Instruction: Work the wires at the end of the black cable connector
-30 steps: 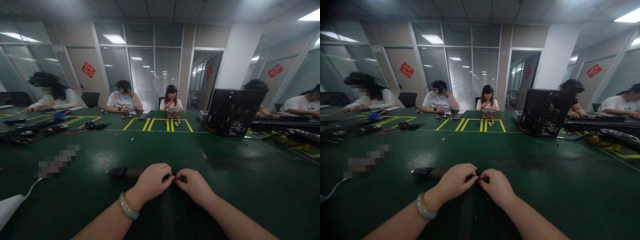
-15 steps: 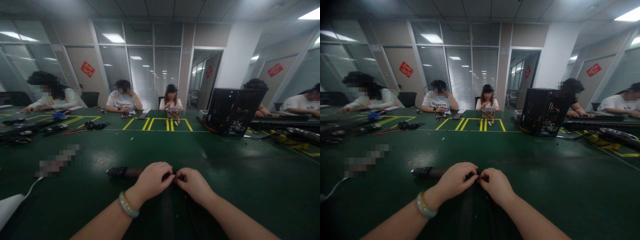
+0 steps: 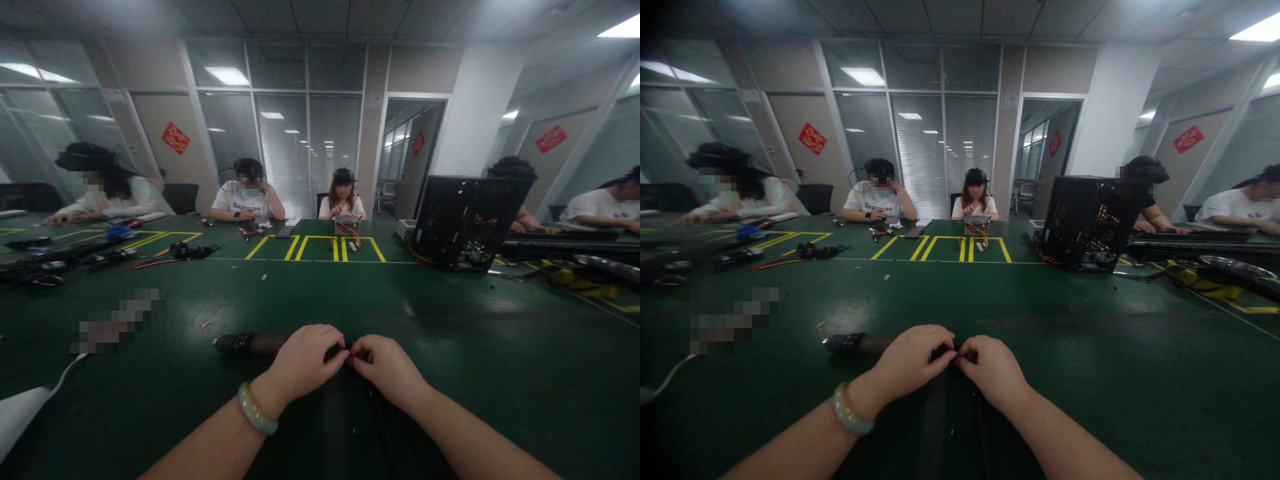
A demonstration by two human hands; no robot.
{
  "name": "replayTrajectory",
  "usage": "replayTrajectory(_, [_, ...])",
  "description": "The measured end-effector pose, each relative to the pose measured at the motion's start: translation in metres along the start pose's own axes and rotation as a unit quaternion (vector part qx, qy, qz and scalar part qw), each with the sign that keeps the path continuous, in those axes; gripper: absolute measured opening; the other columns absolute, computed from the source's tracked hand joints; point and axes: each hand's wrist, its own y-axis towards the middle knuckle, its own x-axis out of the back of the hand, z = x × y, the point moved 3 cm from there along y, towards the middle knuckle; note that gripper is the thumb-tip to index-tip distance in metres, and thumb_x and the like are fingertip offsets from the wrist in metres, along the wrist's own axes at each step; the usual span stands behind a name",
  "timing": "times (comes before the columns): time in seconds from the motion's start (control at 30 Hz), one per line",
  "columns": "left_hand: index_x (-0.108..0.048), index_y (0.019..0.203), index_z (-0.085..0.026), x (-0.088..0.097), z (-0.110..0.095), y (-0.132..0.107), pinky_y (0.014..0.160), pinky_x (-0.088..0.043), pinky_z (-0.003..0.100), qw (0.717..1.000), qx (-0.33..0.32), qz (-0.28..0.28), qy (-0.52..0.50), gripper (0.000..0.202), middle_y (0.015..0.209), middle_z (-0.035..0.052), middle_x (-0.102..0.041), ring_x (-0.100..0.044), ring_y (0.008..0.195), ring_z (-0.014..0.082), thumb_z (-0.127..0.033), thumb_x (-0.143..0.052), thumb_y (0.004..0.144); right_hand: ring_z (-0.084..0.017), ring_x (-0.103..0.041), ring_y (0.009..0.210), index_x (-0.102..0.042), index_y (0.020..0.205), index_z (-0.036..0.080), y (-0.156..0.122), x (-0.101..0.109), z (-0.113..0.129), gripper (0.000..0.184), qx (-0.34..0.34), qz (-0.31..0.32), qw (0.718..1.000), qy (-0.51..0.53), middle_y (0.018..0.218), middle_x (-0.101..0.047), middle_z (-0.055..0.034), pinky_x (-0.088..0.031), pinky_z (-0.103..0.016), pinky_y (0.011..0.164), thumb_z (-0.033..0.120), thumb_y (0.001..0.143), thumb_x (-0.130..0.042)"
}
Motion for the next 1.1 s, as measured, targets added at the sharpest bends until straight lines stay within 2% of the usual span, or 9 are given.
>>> replayTrajectory(0.17, [-0.063, 0.09, -0.022, 0.0021, -0.0025, -0.0002, 0.088, -0.046, 0.033, 1.0, -0.024, 0.011, -0.001, 0.01, 0.096, 0.0016, -0.066, -0.061, 0.092, 0.0185, -0.029, -0.056, 0.091, -0.016, -0.06, 0.075, -0.071, 0.083, 0.022, 0.0004, 0.0003, 0.0011, 0.011, 0.005, 0.0, 1.0, 0.0, 0.083, -0.068, 0.0004, -0.039, -0.023, 0.065, 0.028, 0.085, -0.062])
replayTrajectory(0.5, [-0.063, 0.097, -0.022, 0.0043, -0.0033, -0.001, 0.084, -0.046, 0.032, 1.0, -0.006, 0.01, 0.012, 0.013, 0.096, 0.0013, -0.065, -0.061, 0.092, 0.0178, -0.031, -0.056, 0.091, -0.016, -0.061, 0.074, -0.071, 0.085, 0.023, -0.0003, 0.0008, 0.0013, 0.015, -0.006, 0.025, 1.0, 0.016, 0.084, -0.069, 0.0003, -0.039, -0.025, 0.063, 0.032, 0.086, -0.059])
replayTrajectory(0.7, [-0.063, 0.09, -0.021, 0.0033, -0.0017, -0.0012, 0.081, -0.046, 0.031, 1.0, -0.006, 0.019, 0.023, 0.015, 0.093, 0.0015, -0.065, -0.061, 0.089, 0.0179, -0.032, -0.054, 0.092, -0.016, -0.06, 0.071, -0.071, 0.085, 0.023, -0.0004, 0.0014, 0.0032, 0.016, -0.022, 0.029, 0.999, 0.016, 0.082, -0.069, -0.0006, -0.039, -0.025, 0.061, 0.033, 0.086, -0.059])
replayTrajectory(0.97, [-0.062, 0.098, -0.022, 0.0036, -0.0028, -0.0009, 0.083, -0.046, 0.031, 1.0, -0.011, 0.013, 0.015, 0.013, 0.097, 0.0007, -0.065, -0.061, 0.091, 0.0178, -0.032, -0.056, 0.091, -0.017, -0.061, 0.074, -0.071, 0.084, 0.023, 0.0003, 0.0019, 0.0042, 0.013, -0.007, 0.026, 1.0, 0.01, 0.082, -0.069, -0.0001, -0.039, -0.025, 0.062, 0.029, 0.085, -0.059])
replayTrajectory(1.1, [-0.063, 0.093, -0.021, 0.002, -0.0025, -0.0006, 0.083, -0.046, 0.032, 1.0, -0.014, 0.021, 0.015, 0.014, 0.094, 0.0021, -0.065, -0.061, 0.09, 0.0186, -0.032, -0.055, 0.092, -0.018, -0.062, 0.077, -0.071, 0.085, 0.023, 0.0005, 0.0025, 0.0047, 0.012, -0.008, 0.024, 1.0, 0.003, 0.084, -0.069, -0.0007, -0.041, -0.025, 0.066, 0.028, 0.085, -0.06])
